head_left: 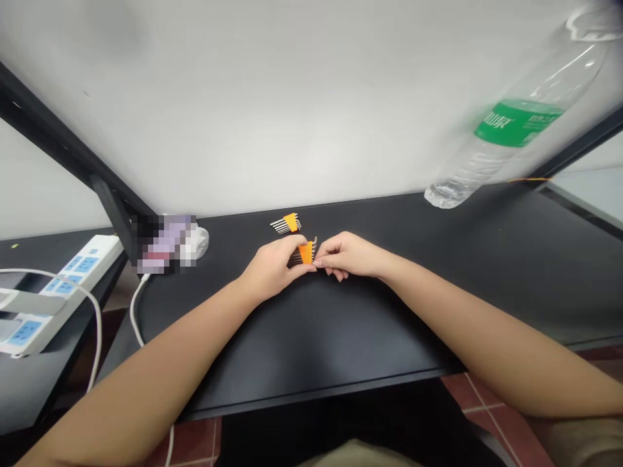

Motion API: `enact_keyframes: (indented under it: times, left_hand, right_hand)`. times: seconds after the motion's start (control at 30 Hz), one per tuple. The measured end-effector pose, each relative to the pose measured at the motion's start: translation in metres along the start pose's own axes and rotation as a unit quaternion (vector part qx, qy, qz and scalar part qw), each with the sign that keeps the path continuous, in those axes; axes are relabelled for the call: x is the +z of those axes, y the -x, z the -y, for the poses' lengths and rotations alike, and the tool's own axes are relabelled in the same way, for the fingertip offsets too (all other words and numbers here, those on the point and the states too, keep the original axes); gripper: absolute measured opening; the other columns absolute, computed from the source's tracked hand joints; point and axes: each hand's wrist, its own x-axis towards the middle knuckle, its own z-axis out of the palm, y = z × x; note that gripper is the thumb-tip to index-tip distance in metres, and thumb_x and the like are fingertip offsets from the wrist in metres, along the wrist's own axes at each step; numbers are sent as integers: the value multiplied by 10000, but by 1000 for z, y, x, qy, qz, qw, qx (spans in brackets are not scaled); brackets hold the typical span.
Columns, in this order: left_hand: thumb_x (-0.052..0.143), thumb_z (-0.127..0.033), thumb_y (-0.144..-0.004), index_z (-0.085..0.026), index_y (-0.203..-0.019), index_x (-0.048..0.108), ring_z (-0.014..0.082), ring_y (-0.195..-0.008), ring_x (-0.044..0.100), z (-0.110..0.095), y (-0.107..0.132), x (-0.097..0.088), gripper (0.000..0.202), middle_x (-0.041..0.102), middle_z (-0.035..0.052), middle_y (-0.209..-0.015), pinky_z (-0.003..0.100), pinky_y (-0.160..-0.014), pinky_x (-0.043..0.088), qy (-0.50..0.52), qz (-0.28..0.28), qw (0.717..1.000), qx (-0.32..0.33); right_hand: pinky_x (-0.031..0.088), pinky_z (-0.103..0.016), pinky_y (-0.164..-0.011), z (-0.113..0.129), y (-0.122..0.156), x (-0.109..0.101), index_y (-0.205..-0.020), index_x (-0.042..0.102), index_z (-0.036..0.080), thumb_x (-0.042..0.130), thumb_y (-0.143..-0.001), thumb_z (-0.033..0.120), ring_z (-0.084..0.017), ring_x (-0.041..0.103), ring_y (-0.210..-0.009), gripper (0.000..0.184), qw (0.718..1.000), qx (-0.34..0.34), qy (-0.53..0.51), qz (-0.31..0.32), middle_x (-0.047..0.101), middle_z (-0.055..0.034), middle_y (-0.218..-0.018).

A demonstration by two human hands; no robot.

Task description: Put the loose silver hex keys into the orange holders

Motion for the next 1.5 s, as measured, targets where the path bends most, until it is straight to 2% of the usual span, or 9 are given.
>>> enact_keyframes:
  times: [0.13,0.3,0.6,0.8,1.0,1.23,1.3,1.4,1.5]
  left_hand:
    - [744,-519,-885,-244,-1245,560,223,-1057,694,0,-2,0,490,708,35,-1176,336,-902,553,-8,39,999,-24]
    - [722,-518,-904,-234,-1252,561,233,-1089,679,1,-1,4,477,700,64,-1199,356,-948,538,-23,23,999,-15]
    - [693,-502,-930,-226,-1223,568,241,-1065,688,0,-3,2,422,706,65,-1200,353,-911,537,-43,36,998,-42]
    - [682,-492,-935,-239,-1185,572,222,-1019,695,1,-4,0,373,715,37,-1151,342,-872,547,6,26,996,-87]
    - [708,-446,-922,-247,-1302,550,273,-1168,631,2,-6,1,457,669,76,-1269,427,-1002,513,-32,62,996,-48]
    - [720,-554,-877,-243,-1422,515,343,-1321,526,1,-4,-8,660,592,101,-1436,499,-1079,453,-57,86,994,-44]
    - [707,-561,-882,-248,-1427,530,343,-1309,526,3,-4,-8,653,587,102,-1436,501,-1063,456,-66,86,993,-50]
    - [722,-534,-866,-263,-1302,645,326,-1194,578,7,-6,-4,519,645,95,-1300,489,-990,484,-76,97,990,-73]
    - [794,-500,-793,-253,-1175,704,307,-1134,603,11,-8,-1,464,678,79,-1199,469,-979,498,-47,82,991,-95]
  right_hand:
    - [441,-209,-457,1,0,0,-846,761,192,659,-901,419,-98,573,-471,255,999,1,47,-3,656,3,-661]
    - [408,-212,-423,2,-1,1,-855,756,197,643,-906,449,-101,555,-460,281,999,11,32,7,649,5,-665]
    - [413,-240,-493,1,-3,3,-875,781,238,621,-920,379,-92,538,-475,218,991,-29,117,-66,695,28,-724]
    - [454,-267,-706,-3,-5,7,-864,753,215,621,-917,259,-138,644,-730,149,949,-153,240,-136,750,5,-861]
    - [444,-300,-763,-8,-8,7,-867,729,201,585,-944,230,-181,639,-811,166,904,-163,370,-137,715,-53,-900]
    - [472,-298,-745,-14,-5,-6,-945,708,207,613,-937,268,-179,613,-817,113,925,-143,322,-142,665,-41,-908]
    - [497,-314,-770,-12,-4,-4,-1088,704,217,627,-944,335,-188,627,-864,202,929,-150,304,-147,666,-62,-1049]
    - [522,-396,-901,-7,-4,4,-1356,613,242,692,-898,534,-260,624,-1070,549,929,-165,306,-129,573,-121,-1370]
    - [459,-499,-1044,-1,-8,12,-1416,574,248,681,-893,602,-336,538,-1250,640,927,-190,309,-99,555,-131,-1444]
